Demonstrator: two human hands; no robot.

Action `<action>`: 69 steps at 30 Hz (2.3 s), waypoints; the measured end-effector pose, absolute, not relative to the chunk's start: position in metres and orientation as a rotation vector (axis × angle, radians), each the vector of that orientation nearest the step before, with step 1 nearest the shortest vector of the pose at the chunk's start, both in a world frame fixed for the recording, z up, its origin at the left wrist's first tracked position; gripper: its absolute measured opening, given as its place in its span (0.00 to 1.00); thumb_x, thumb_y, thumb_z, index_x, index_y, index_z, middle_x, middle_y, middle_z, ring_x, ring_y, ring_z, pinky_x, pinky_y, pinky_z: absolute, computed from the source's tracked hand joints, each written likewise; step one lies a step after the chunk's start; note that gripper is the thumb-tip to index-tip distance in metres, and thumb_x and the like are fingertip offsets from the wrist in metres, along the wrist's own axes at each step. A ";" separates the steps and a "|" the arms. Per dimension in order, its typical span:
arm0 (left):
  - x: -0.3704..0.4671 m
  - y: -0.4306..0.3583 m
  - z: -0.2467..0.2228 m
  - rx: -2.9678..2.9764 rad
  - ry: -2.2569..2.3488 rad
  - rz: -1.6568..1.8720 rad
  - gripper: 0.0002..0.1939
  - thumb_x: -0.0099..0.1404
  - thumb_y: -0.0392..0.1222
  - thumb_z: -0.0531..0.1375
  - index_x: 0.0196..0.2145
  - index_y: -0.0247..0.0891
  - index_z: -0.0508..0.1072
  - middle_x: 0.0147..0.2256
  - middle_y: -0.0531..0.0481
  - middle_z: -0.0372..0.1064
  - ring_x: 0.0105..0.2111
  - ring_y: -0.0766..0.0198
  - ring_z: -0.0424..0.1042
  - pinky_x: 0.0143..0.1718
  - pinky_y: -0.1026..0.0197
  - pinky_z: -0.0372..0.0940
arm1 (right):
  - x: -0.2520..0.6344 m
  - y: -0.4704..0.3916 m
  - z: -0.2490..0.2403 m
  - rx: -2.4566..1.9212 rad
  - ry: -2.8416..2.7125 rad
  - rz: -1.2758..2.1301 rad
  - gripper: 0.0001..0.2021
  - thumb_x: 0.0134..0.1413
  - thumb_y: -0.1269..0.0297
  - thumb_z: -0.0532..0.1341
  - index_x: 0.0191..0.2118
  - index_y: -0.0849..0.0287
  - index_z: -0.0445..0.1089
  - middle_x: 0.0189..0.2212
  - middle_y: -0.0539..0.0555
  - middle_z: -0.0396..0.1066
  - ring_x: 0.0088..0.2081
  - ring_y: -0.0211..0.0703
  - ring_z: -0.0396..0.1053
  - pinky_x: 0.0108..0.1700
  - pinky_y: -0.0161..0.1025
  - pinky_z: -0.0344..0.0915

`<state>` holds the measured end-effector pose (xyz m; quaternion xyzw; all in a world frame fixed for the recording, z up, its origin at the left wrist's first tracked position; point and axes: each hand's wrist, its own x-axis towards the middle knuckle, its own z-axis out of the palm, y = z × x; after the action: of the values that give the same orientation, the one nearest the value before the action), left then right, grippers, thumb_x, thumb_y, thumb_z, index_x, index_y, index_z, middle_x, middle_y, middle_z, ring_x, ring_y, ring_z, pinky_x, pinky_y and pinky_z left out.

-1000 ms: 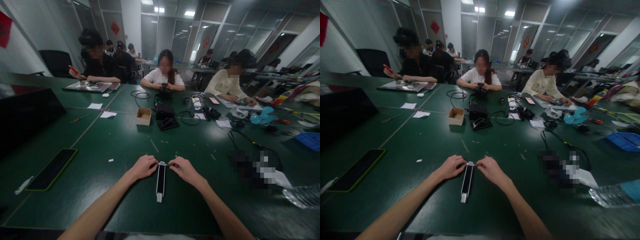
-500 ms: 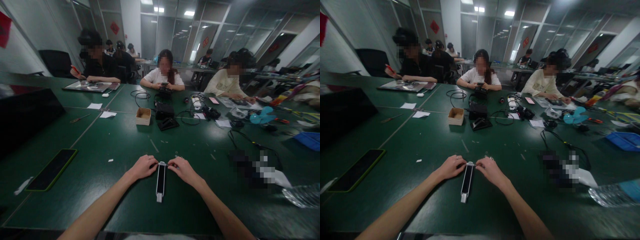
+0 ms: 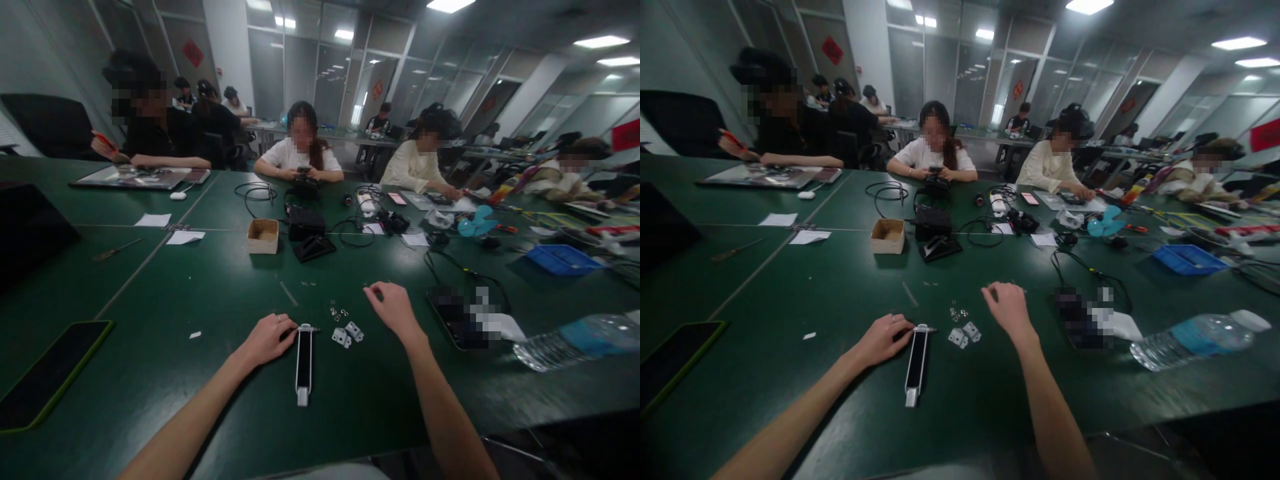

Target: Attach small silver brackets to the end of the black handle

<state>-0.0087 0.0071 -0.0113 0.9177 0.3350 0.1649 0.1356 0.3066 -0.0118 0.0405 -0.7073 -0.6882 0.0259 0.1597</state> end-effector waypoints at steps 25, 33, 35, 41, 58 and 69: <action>-0.008 0.009 -0.010 2.641 0.944 0.494 0.10 0.67 0.39 0.51 0.39 0.38 0.72 0.32 0.50 0.69 0.30 0.66 0.67 0.35 0.63 0.60 | 0.397 -0.022 0.029 -2.919 -1.146 0.487 0.23 0.56 0.49 0.51 0.46 0.60 0.71 0.51 0.71 0.64 0.53 0.72 0.59 0.48 0.71 0.50; -0.007 0.008 -0.006 2.636 0.942 0.488 0.12 0.67 0.40 0.50 0.39 0.37 0.72 0.31 0.49 0.69 0.30 0.66 0.67 0.35 0.62 0.61 | 0.406 -0.026 0.027 -2.910 -1.153 0.493 0.23 0.54 0.48 0.53 0.44 0.61 0.72 0.50 0.72 0.64 0.52 0.73 0.61 0.48 0.70 0.52; -0.007 0.008 -0.007 2.639 0.942 0.490 0.12 0.67 0.40 0.49 0.39 0.37 0.72 0.31 0.49 0.69 0.29 0.66 0.67 0.35 0.63 0.61 | 0.406 -0.026 0.026 -2.905 -1.161 0.497 0.22 0.54 0.49 0.53 0.44 0.61 0.72 0.50 0.72 0.64 0.52 0.73 0.61 0.48 0.69 0.52; -0.007 0.009 -0.009 2.642 0.937 0.504 0.11 0.67 0.39 0.50 0.39 0.38 0.72 0.32 0.49 0.69 0.30 0.66 0.67 0.35 0.63 0.61 | 0.408 -0.025 0.026 -2.891 -1.189 0.543 0.21 0.55 0.48 0.52 0.43 0.59 0.72 0.50 0.70 0.65 0.52 0.72 0.61 0.48 0.68 0.53; -0.008 0.009 -0.011 2.660 0.941 0.497 0.10 0.67 0.39 0.51 0.39 0.38 0.72 0.33 0.49 0.69 0.30 0.66 0.67 0.35 0.63 0.60 | 0.298 -0.019 0.037 -2.000 -2.185 0.583 0.13 0.58 0.57 0.54 0.44 0.57 0.68 0.43 0.56 0.68 0.44 0.44 0.66 0.46 0.39 0.60; -0.008 0.008 -0.010 2.653 0.945 0.509 0.11 0.67 0.40 0.51 0.39 0.37 0.72 0.32 0.49 0.69 0.29 0.66 0.67 0.34 0.63 0.60 | 0.267 -0.003 0.029 -1.983 -2.323 0.601 0.10 0.59 0.67 0.52 0.41 0.60 0.70 0.41 0.57 0.68 0.42 0.43 0.67 0.44 0.37 0.61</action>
<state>-0.0079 0.0076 -0.0102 0.9180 0.3268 0.1760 0.1394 0.2674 -0.0029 0.0290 -0.6370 -0.7462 0.1931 0.0145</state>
